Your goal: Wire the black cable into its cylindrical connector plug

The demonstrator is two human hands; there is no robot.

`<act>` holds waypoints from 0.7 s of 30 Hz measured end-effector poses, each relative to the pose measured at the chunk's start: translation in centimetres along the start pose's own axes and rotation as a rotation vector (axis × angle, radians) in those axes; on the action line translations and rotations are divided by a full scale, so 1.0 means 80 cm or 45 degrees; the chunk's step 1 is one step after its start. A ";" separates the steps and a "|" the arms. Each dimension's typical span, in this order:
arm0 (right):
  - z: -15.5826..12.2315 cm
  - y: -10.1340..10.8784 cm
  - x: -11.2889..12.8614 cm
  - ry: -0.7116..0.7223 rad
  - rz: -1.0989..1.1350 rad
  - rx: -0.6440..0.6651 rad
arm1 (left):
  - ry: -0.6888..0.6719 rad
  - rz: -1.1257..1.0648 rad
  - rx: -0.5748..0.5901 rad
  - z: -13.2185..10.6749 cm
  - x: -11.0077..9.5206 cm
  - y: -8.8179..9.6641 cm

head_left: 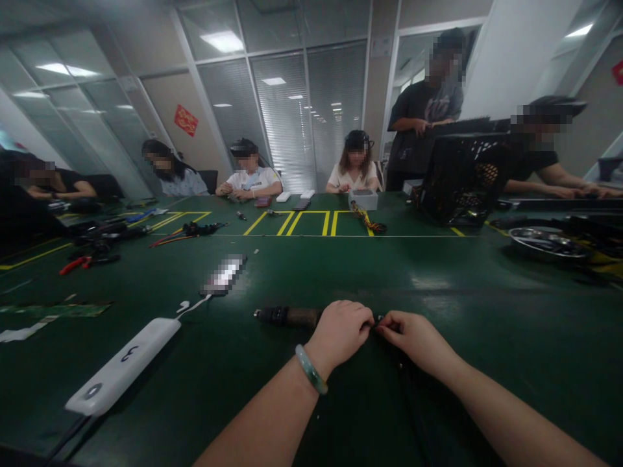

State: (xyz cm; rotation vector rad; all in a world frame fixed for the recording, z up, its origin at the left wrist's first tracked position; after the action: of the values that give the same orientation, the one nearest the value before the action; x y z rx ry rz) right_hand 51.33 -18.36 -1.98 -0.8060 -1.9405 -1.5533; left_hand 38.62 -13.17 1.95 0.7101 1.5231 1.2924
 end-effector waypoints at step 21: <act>-0.003 0.001 0.004 -0.005 0.020 0.025 | 0.072 -0.016 0.065 0.001 0.005 -0.004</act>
State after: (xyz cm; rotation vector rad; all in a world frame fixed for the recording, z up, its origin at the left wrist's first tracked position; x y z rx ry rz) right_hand 51.18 -18.56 -1.62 -0.8145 -1.9448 -1.5225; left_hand 38.59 -12.89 1.56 0.7004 1.6087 1.2782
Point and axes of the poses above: each hand's wrist, its own z-axis towards the middle knuckle, its own y-axis out of the back of the hand, x = y × z, the point moved 7 cm from there along z, towards the middle knuckle, and after that the axes turned 14 degrees about x, right-handed, at the moved point
